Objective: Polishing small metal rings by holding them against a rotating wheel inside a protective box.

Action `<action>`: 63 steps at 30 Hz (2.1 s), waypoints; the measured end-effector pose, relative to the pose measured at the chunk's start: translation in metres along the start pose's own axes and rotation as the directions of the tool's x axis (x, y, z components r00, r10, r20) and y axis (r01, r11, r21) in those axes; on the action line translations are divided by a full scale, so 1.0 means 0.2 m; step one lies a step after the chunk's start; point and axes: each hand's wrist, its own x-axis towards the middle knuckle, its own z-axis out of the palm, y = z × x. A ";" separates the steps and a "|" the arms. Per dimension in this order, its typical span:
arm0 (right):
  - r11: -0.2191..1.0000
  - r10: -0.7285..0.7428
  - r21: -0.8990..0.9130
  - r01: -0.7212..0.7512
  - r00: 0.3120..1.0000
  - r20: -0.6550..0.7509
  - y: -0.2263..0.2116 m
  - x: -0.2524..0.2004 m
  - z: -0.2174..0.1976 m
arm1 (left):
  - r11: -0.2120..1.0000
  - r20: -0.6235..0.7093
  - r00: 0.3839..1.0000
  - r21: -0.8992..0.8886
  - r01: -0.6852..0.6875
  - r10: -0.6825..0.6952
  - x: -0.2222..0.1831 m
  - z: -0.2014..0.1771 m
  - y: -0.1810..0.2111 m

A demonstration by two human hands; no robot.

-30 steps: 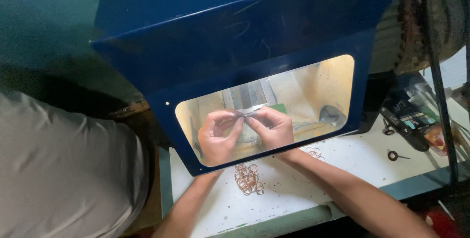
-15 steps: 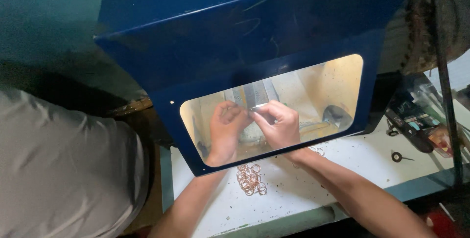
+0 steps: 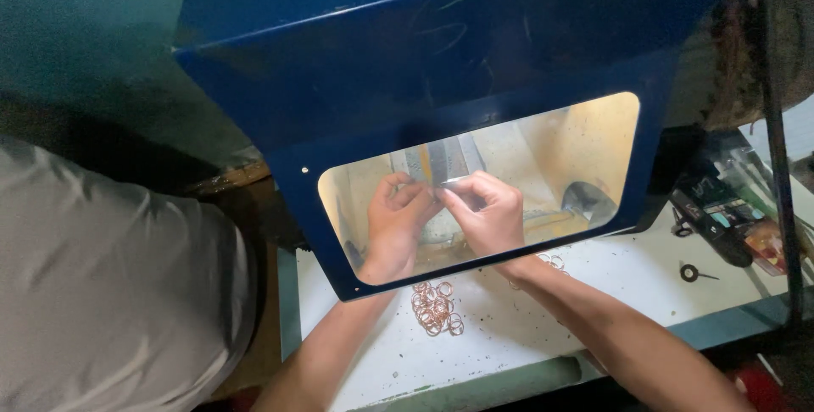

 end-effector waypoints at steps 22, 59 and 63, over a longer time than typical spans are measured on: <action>0.989 0.126 0.081 -0.124 0.992 -0.020 0.16 -0.04 0.09 | 1.000 0.013 1.000 -0.023 -0.004 0.005 0.05 -0.04 -0.02; 0.972 -0.012 0.234 -0.002 0.998 0.058 0.05 -0.05 -0.01 | 0.513 0.244 0.598 0.334 -0.791 0.763 -0.11 0.01 0.00; 0.952 0.181 0.230 -0.200 0.978 0.098 0.13 -0.06 0.02 | 0.731 0.082 0.787 0.321 -0.602 0.611 -0.10 0.03 -0.02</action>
